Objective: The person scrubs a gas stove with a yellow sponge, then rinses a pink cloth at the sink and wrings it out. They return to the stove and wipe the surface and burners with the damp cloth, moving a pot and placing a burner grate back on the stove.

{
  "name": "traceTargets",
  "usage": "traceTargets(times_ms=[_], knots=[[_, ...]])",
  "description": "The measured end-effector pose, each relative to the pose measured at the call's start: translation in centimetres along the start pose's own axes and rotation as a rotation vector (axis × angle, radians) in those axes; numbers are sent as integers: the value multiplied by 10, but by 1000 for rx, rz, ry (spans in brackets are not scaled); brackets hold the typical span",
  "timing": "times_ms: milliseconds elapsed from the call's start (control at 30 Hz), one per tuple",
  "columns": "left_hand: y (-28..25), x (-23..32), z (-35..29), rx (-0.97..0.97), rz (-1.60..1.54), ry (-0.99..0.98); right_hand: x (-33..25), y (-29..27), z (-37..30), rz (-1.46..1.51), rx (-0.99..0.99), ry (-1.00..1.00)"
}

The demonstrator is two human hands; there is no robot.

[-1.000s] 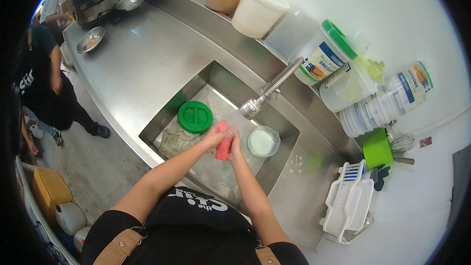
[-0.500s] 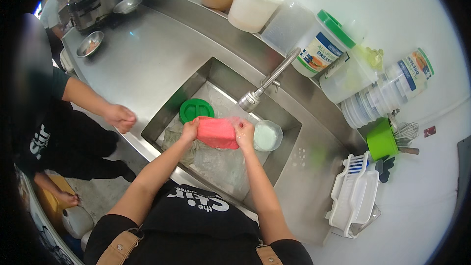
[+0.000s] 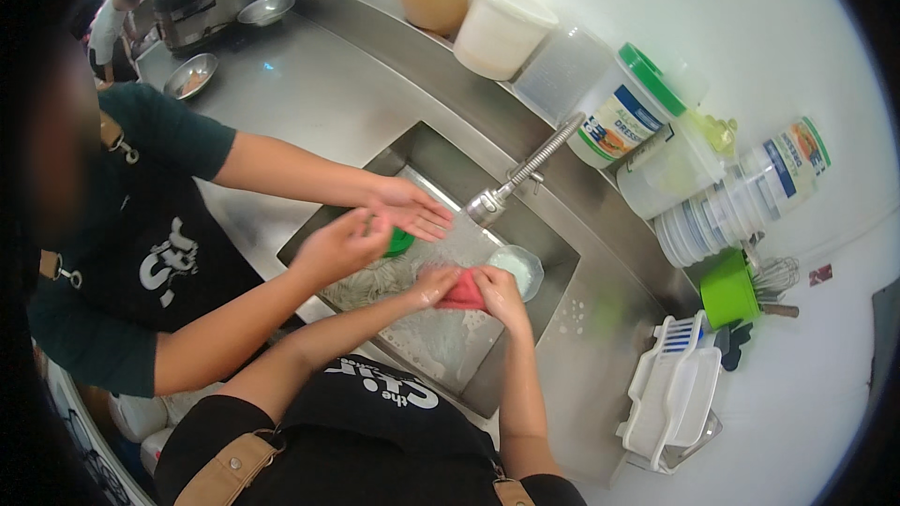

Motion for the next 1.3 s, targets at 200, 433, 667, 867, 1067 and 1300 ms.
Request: traceTargets(times_ms=[200,433,667,867,1067,1300], knots=[[17,45,-26,-85,-13,296,16,-53,-45,6,109,146],[24,57,-38,-38,100,411,44,-61,-61,0,205,328],[19,59,-40,49,-13,469,60,-56,-58,-65,332,248],[16,62,-45,96,3,524,63,-42,-59,-176,281,222],[11,55,-40,144,9,396,68,-5,-59,-61,-54,104],[6,43,-35,171,55,317,69,23,-58,175,-150,198]])
Point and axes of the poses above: each hand's wrist, its own z-axis towards the middle knuckle, its own y-axis out of the palm, x = y × z, the point moved 3 cm from there along z, towards the middle knuckle, and after that the axes turned 10 degrees about x, right-handed, at the moved point
